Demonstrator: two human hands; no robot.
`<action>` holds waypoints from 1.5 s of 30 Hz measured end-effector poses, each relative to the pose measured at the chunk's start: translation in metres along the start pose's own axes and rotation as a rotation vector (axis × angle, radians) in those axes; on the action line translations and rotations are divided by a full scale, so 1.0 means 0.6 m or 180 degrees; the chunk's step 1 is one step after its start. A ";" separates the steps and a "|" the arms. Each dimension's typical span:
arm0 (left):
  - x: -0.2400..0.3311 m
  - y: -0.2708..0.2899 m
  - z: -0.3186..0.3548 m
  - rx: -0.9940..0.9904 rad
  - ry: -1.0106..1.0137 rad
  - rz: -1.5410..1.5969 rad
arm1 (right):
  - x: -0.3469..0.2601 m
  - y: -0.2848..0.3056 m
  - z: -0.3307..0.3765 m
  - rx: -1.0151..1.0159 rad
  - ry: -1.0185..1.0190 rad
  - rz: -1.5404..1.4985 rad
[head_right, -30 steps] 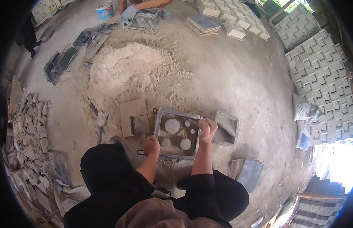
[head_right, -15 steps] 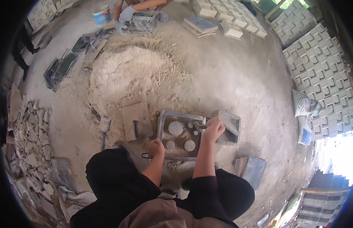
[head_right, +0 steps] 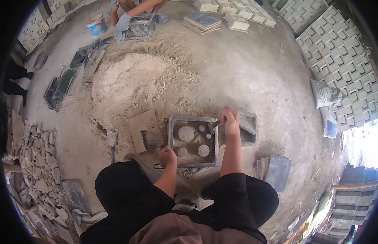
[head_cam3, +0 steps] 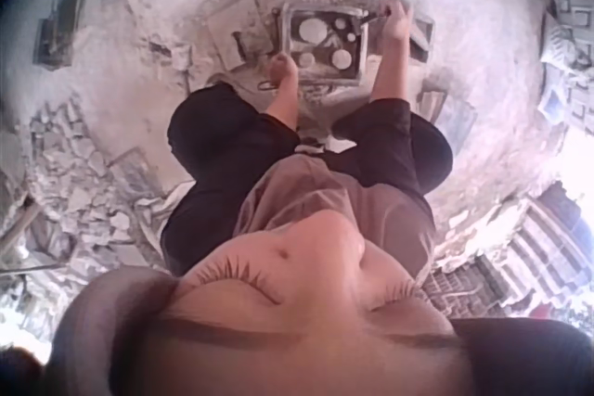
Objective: The person molds bricks by packing sand into a circular mold inside a square frame and using a stick to level the surface.
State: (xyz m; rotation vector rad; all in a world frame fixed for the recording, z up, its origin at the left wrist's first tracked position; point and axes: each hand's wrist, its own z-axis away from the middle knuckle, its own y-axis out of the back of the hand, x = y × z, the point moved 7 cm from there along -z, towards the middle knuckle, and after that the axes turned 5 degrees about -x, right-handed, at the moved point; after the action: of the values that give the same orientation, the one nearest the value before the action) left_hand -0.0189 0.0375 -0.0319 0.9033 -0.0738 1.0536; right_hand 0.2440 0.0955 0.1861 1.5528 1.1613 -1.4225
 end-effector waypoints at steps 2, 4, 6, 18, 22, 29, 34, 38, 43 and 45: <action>-0.004 -0.004 -0.002 0.0036 -0.0024 -0.0005 | 0.002 -0.018 -0.008 -0.0695 -0.0179 -0.0032; -0.007 -0.008 -0.007 0.0095 -0.0036 -0.0025 | 0.032 -0.039 -0.016 -0.0940 -0.0473 -0.0207; -0.003 -0.006 -0.013 0.0151 -0.0056 -0.0027 | 0.021 -0.066 -0.021 -0.1137 -0.0502 -0.0093; -0.010 0.003 0.005 0.0055 0.0014 -0.0065 | 0.033 -0.038 -0.004 -0.0407 0.0181 -0.0011; -0.001 0.004 0.001 0.0040 -0.0051 -0.0009 | 0.036 -0.025 0.004 0.0082 0.0040 0.0148; -0.003 -0.005 -0.004 0.0110 -0.0093 -0.0030 | 0.019 -0.004 -0.009 0.0381 0.0264 0.0457; 0.009 0.003 -0.005 0.0107 -0.0094 0.0055 | 0.009 -0.009 0.001 0.0269 0.0483 0.0576; 0.009 -0.001 0.005 0.0066 -0.0084 0.0048 | 0.019 -0.010 -0.025 0.0039 0.0302 0.1175; -0.003 0.005 0.002 0.0158 -0.0038 0.0070 | 0.023 -0.015 0.001 -0.0167 0.0155 0.0916; 0.001 0.001 0.000 0.0133 -0.0054 0.0071 | 0.016 -0.016 -0.015 -0.0302 -0.0041 0.1015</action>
State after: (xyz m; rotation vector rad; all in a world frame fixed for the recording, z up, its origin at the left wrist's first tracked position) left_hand -0.0187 0.0380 -0.0312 0.9512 -0.0764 1.0716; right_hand 0.2380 0.1084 0.1786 1.5778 0.9109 -1.1489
